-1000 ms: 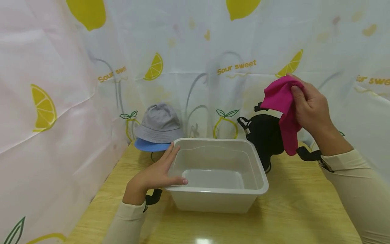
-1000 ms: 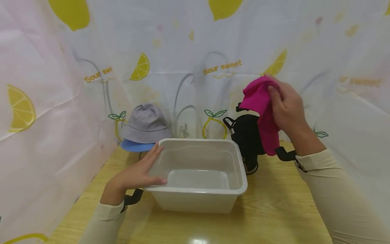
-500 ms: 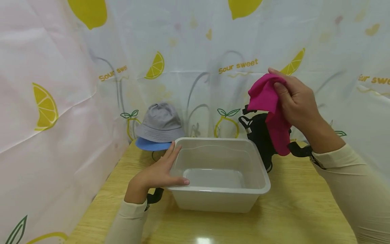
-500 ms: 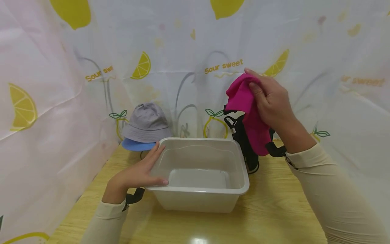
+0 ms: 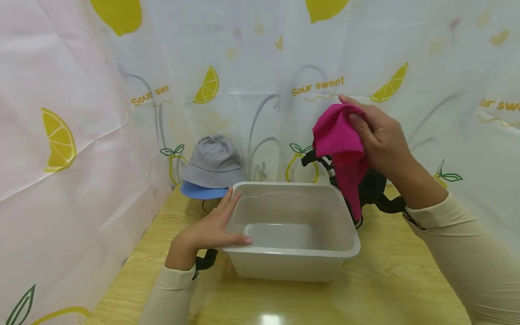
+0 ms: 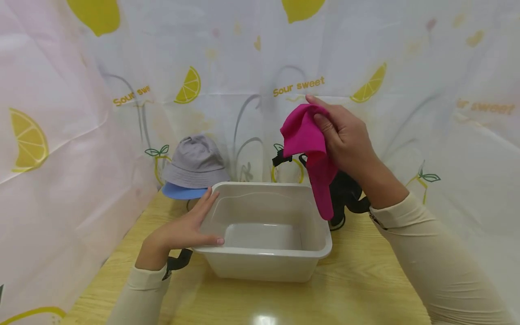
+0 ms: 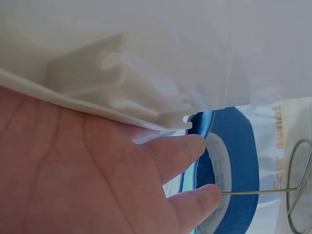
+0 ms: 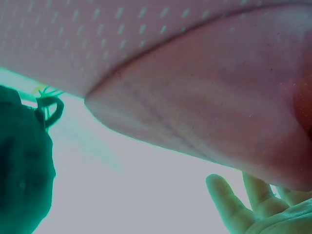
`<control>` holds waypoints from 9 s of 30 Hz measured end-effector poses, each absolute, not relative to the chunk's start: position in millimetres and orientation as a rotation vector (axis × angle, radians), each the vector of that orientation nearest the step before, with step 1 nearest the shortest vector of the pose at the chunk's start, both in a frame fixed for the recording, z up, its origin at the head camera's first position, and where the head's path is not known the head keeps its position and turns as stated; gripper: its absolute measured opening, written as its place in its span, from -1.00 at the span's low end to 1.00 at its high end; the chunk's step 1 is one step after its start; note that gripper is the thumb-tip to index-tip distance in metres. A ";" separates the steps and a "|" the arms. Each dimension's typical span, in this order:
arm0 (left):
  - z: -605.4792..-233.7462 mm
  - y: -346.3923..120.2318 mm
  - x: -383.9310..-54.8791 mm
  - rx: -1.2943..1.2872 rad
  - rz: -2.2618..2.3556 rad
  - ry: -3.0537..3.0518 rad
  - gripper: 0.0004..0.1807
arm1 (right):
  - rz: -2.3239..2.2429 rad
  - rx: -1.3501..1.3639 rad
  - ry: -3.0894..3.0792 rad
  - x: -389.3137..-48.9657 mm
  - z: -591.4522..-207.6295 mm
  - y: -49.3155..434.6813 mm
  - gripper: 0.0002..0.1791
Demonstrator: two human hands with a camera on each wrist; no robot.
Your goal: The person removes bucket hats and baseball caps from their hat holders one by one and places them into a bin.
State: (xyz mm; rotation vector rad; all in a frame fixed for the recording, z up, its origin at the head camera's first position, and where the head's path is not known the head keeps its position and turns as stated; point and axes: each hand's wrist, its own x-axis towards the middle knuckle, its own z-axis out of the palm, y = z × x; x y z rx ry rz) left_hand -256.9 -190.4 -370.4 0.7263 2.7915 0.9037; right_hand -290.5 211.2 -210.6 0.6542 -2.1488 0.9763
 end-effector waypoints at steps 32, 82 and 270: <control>-370.4 -189.1 -255.4 0.750 0.946 2.768 0.39 | 0.775 1.085 -2.472 -311.2 -271.3 159.0 -0.51; -371.4 -187.2 -254.5 0.711 0.973 2.773 0.44 | 0.325 1.709 -2.651 -313.0 -334.9 109.4 -0.56; -371.0 -185.0 -259.4 0.704 1.049 2.726 0.35 | 0.168 1.088 -2.787 -347.1 -267.2 190.5 -0.31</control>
